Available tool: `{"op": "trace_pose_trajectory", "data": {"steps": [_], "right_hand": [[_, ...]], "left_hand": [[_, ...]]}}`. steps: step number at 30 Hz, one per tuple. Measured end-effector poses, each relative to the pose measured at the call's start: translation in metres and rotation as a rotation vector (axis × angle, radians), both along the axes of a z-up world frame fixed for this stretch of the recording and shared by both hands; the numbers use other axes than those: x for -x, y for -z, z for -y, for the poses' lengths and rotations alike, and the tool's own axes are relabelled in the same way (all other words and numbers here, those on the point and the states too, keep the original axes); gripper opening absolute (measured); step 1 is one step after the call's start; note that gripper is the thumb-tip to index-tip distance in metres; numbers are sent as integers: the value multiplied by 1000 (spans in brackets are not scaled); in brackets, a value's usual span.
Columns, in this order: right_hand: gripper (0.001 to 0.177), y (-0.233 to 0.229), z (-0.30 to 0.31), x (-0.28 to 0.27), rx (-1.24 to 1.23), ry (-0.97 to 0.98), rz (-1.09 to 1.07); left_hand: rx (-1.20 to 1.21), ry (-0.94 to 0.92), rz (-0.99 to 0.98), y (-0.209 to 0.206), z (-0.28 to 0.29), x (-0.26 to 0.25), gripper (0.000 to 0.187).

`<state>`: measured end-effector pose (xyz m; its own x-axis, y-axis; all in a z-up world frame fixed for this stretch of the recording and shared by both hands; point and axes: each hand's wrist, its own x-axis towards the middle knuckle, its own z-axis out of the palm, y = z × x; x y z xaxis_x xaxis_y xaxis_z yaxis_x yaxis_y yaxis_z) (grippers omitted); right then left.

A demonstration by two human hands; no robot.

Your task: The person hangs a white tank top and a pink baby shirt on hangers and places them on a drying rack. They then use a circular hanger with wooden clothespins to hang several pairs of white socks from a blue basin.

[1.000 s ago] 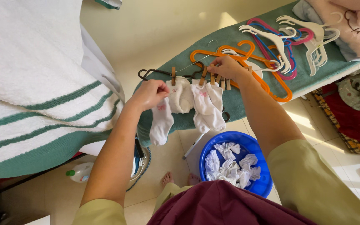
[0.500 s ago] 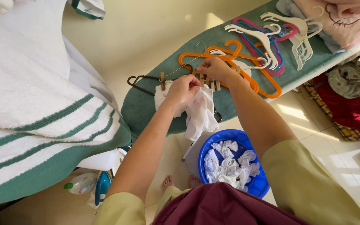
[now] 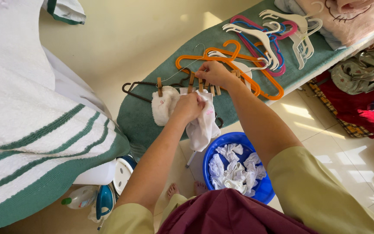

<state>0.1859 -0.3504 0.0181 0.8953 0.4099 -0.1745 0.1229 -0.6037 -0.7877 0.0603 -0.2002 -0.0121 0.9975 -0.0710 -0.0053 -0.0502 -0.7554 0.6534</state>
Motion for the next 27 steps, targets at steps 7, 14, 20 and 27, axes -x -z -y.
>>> {"op": "trace_pose_trajectory", "data": {"steps": [7,14,20,27], "right_hand": [[27,-1,-1,0,23,50,-9],[25,-8,-4,1,-29,107,-84],[23,-10,-5,5,-65,116,-103],[21,-17,-5,9,-51,150,-96]], "left_hand": [[269,-141,189,-11,2,0,13],[215,-197,320,16,15,-7,7],[104,-267,394,31,22,1,17],[246,-301,424,32,20,-1,15]]}}
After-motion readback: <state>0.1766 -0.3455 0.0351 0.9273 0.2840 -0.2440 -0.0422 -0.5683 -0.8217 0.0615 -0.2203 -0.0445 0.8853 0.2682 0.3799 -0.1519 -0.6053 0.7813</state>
